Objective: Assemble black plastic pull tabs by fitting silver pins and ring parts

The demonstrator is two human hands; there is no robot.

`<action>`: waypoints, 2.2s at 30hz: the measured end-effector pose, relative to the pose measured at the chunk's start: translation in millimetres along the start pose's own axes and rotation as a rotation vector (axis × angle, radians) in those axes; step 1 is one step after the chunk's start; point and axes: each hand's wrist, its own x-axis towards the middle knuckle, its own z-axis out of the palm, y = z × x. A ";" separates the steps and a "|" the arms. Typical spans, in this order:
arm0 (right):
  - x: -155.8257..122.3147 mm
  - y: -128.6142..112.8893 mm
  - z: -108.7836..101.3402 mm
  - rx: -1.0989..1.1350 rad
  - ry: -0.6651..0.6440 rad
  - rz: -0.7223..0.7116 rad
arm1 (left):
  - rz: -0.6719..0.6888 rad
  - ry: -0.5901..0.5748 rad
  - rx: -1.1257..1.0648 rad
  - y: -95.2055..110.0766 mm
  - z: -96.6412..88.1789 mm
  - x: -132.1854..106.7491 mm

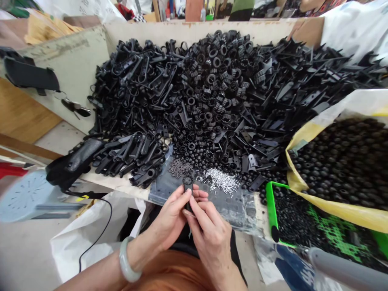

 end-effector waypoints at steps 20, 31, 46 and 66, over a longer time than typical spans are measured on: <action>58.3 -19.0 12.2 0.903 -0.505 0.459 | 0.288 -0.080 0.983 50.3 -60.3 -56.4; 165.2 51.5 15.2 0.036 -0.042 0.058 | 1.005 0.546 1.359 145.6 -73.7 -22.0; 229.8 97.2 28.1 -0.436 -0.253 -0.057 | 0.927 0.235 1.834 209.0 -2.5 96.7; 153.8 65.7 6.7 1.381 -0.179 0.854 | 0.603 0.191 1.351 247.6 52.4 174.6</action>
